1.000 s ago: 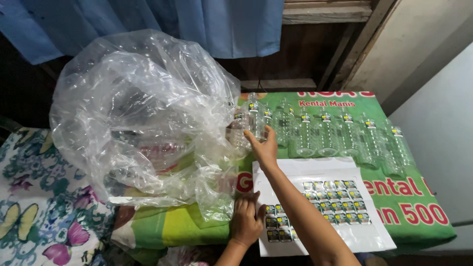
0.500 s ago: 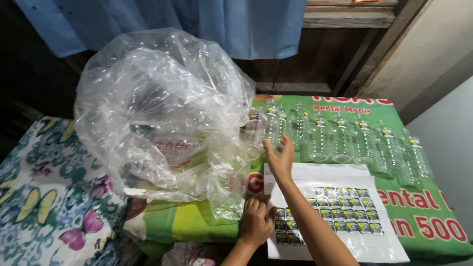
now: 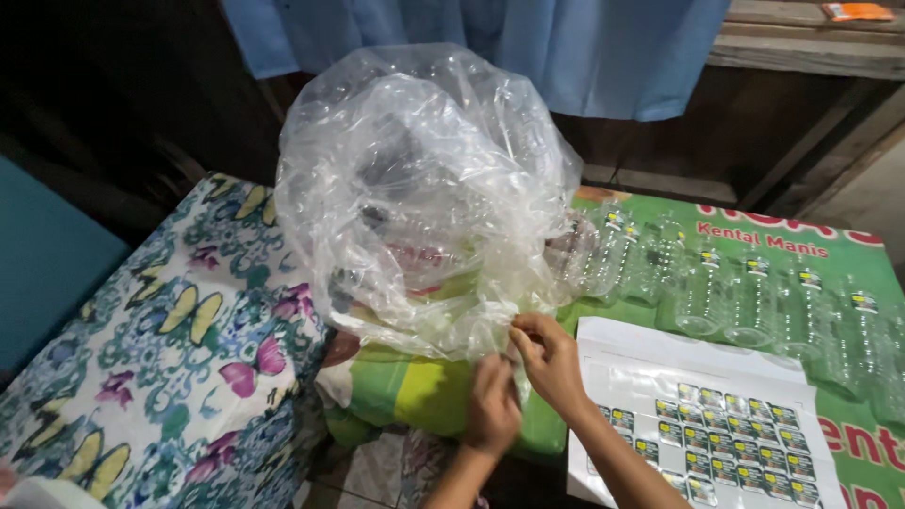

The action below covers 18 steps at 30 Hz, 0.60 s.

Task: The person repeatedly takes clear plastic bottles from a large bag, applies a printed label to each bottle, and places the labeled bottles on a table. The process is continuous and repetitive throughout the clip.

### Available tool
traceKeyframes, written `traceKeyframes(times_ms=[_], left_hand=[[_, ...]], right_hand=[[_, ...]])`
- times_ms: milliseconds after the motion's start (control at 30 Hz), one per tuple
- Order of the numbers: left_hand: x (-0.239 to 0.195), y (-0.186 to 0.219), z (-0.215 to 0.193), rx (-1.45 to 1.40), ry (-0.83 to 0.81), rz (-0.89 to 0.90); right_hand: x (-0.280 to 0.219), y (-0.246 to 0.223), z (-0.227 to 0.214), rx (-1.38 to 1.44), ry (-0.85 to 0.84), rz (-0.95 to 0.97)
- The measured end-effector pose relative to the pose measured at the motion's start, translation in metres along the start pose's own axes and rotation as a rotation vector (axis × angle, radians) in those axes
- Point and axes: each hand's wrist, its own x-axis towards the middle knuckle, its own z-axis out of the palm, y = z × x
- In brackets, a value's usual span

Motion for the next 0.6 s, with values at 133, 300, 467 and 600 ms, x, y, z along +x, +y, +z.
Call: traceKeyframes(times_ms=[133, 300, 467, 600], left_hand=[[0.049, -0.051, -0.034, 0.363, 0.177, -0.002], [0.054, -0.1, -0.052, 0.39, 0.109, -0.092], [0.034, -0.125, -0.045, 0.408, 0.104, -0.137], [0.033, -0.132, -0.044, 0.429, 0.099, -0.126]], right_hand=[[0.021, 0.002, 0.039, 0.021, -0.123, 0.049], [0.036, 0.014, 0.091, -0.052, -0.157, 0.0], [0.081, 0.034, 0.123, 0.004, -0.08, 0.041], [0.107, 0.052, 0.14, -0.23, -0.002, 0.135]])
